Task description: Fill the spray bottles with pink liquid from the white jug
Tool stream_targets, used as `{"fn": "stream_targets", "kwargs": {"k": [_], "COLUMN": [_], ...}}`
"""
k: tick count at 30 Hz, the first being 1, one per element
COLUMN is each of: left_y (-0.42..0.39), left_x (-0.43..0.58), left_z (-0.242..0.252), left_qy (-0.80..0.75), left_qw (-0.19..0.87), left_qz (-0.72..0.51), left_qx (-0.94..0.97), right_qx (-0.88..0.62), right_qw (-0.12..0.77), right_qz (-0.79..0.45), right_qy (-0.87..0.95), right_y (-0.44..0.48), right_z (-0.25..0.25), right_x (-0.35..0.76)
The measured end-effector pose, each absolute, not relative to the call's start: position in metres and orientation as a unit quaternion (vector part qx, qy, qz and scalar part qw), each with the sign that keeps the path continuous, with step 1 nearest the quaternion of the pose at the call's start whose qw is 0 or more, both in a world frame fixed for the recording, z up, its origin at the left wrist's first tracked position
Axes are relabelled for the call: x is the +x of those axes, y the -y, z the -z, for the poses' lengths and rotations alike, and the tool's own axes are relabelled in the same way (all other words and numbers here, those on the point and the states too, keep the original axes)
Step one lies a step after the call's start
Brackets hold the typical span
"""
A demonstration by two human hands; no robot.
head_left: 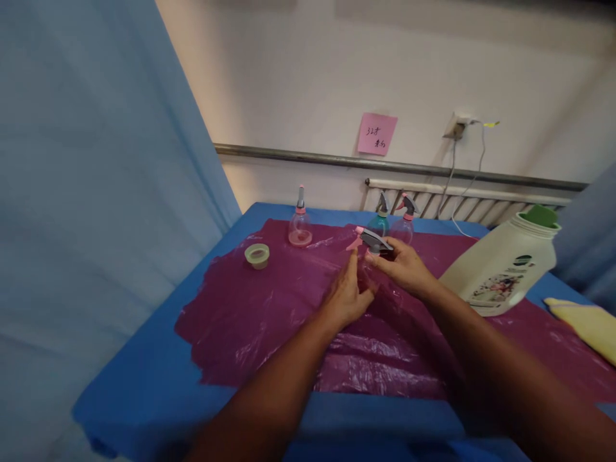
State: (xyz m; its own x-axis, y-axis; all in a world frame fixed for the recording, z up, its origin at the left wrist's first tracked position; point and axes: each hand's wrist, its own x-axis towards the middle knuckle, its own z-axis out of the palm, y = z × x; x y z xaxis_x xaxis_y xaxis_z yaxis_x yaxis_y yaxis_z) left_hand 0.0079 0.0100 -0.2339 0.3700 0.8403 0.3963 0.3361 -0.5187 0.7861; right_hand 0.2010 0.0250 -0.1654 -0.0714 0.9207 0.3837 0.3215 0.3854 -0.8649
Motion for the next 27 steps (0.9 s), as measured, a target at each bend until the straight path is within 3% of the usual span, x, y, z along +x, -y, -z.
{"fn": "stream_targets", "kwargs": {"k": [8,13,20,27], "left_y": [-0.003,0.004,0.013,0.016], "left_x": [0.004,-0.003,-0.006,-0.003], "left_z": [0.215,0.203,0.193,0.2], "left_qy": [-0.508,-0.501,-0.532,-0.502], "left_qw": [0.216,0.173,0.131,0.126], "left_qz": [-0.429,-0.348,-0.186,-0.14], "left_qx": [0.716,0.773,0.816,0.844], "right_qx": [-0.554,-0.647,-0.69,-0.673], "right_qw": [0.526,0.43,0.413,0.45], "right_qz": [-0.171,-0.086,-0.069,-0.086], "right_qy": [0.622,0.624,0.591,0.58], "right_y": [-0.083,-0.137,-0.172,-0.181], "right_z": [0.13,0.129,0.154,0.166], "right_x": [0.196,0.161,0.137,0.136]}}
